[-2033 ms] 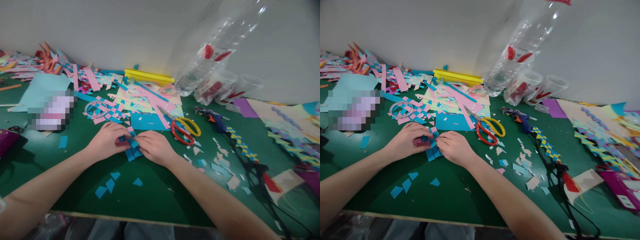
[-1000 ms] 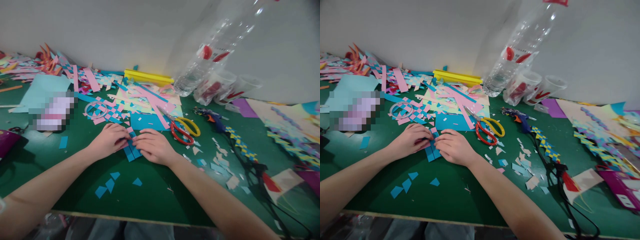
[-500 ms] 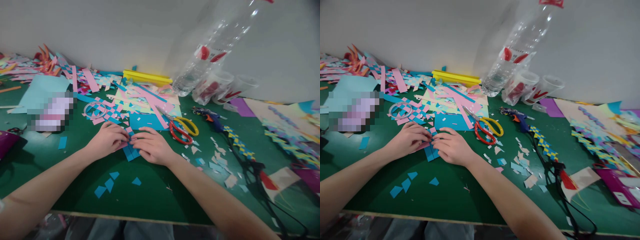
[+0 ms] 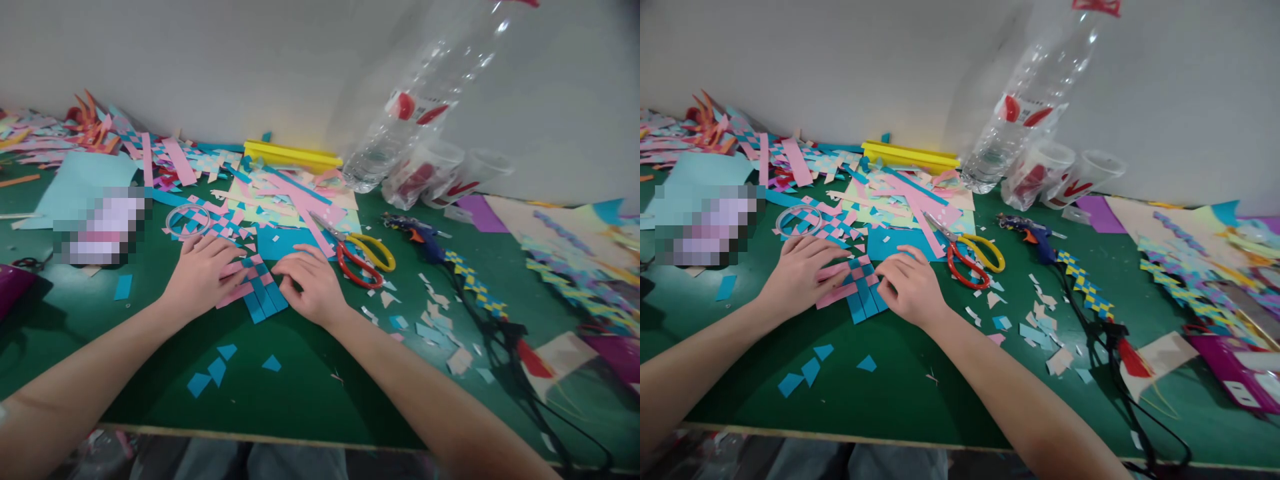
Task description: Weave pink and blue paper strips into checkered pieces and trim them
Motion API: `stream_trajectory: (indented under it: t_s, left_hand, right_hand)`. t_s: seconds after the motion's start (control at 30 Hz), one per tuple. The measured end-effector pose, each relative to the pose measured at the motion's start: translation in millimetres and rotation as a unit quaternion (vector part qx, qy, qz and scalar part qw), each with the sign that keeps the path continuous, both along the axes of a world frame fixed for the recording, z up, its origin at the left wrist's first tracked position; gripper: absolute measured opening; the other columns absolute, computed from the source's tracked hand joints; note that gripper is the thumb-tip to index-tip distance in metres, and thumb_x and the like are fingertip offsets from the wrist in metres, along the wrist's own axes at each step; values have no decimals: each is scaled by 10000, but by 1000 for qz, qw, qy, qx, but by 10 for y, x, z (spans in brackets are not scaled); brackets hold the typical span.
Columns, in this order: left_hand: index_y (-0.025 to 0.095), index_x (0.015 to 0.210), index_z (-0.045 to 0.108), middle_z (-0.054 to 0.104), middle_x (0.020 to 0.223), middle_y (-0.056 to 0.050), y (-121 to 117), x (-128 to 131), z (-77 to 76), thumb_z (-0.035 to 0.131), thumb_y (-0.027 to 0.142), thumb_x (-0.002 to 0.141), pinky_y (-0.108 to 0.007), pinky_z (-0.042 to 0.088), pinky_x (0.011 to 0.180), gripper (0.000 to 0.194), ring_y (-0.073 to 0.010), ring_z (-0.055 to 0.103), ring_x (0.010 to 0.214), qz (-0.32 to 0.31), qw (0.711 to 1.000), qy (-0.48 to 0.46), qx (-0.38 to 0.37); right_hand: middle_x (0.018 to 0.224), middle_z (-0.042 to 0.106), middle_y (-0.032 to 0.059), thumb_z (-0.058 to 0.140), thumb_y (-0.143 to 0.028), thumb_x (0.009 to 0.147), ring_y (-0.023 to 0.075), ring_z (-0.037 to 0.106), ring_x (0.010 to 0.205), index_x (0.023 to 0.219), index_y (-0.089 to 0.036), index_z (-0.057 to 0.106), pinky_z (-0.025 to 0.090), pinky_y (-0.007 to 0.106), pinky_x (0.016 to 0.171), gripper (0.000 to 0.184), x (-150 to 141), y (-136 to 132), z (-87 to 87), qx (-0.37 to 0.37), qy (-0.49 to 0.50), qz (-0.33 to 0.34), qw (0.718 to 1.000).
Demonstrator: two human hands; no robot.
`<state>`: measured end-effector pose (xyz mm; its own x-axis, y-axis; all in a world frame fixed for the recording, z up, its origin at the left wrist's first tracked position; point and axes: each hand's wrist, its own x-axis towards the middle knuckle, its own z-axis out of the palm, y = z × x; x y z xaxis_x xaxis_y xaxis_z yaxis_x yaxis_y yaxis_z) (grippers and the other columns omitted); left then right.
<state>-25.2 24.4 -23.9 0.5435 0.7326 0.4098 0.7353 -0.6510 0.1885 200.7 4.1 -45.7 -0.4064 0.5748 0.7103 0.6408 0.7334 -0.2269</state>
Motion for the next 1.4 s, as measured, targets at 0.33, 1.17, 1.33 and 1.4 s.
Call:
stream_trajectory:
  t_s: [0.33,1.17,1.33,1.4]
  left_hand:
    - [284,1094,615,721,1058,-42,-1,-22,-69,656,568,811,-484,332,930,403,-312,610,1022,-25,999,25,-15]
    - [256,1220,593,626,1168,-53,22,-22,-9,661,274,844,-373,556,844,383,-205,641,960,-39,958,-214,-185]
    - [246,1214,607,625,1206,-72,13,-22,22,702,322,823,-348,578,817,410,-215,651,979,-28,925,-300,-230]
    - [238,1228,595,628,1208,-77,14,-25,21,717,335,811,-341,584,803,445,-203,661,941,-24,916,-317,-246]
  right_hand:
    - [882,729,48,487,-126,857,192,666,844,947,-202,626,466,422,962,182,-4,35,-42,-27,-26,-26,999]
    - [1114,700,116,571,-373,899,275,635,1081,1173,-189,541,432,520,1008,332,-16,24,-40,-204,27,-2,979]
    - [979,709,67,673,-389,799,203,673,899,1165,-209,562,531,358,768,422,-71,-26,26,-377,220,5,900]
    - [843,689,30,694,-400,763,166,642,760,1025,-205,616,512,318,679,336,-87,-24,32,-409,265,9,873]
